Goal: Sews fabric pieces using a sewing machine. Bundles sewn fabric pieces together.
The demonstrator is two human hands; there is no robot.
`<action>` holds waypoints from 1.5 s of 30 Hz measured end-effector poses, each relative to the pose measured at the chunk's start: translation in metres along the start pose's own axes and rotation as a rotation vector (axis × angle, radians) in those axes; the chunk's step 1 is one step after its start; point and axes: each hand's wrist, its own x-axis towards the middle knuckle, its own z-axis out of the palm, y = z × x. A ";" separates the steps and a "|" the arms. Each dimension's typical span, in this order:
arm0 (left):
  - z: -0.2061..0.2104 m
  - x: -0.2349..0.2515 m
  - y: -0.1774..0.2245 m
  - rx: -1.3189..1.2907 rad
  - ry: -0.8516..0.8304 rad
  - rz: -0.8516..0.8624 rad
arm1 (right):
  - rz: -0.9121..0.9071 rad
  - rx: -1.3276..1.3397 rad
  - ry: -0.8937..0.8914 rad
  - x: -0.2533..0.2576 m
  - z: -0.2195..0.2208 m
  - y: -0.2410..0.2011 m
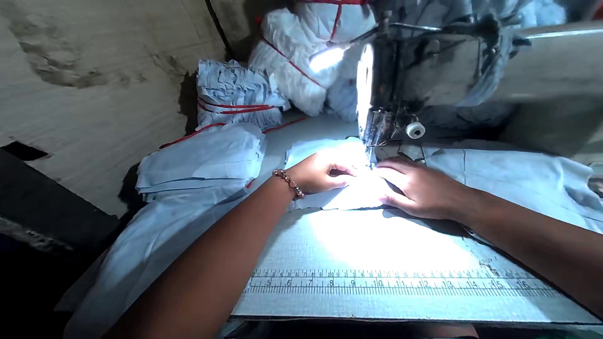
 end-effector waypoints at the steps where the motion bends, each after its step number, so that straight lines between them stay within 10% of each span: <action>1: -0.001 0.001 0.002 0.031 -0.004 -0.006 | -0.077 -0.020 0.049 0.001 0.001 -0.004; 19: -0.002 0.002 0.012 0.410 -0.013 -0.034 | -0.206 0.107 0.052 -0.001 0.002 -0.008; 24: 0.012 0.000 -0.020 0.179 0.175 0.326 | -0.067 0.082 0.012 0.001 -0.001 -0.004; 31: 0.000 0.004 -0.001 0.216 0.010 0.010 | -0.297 0.097 0.068 0.007 0.002 -0.031; 45: 0.004 -0.003 -0.010 0.270 0.143 0.211 | -0.196 0.130 0.098 -0.001 -0.007 -0.003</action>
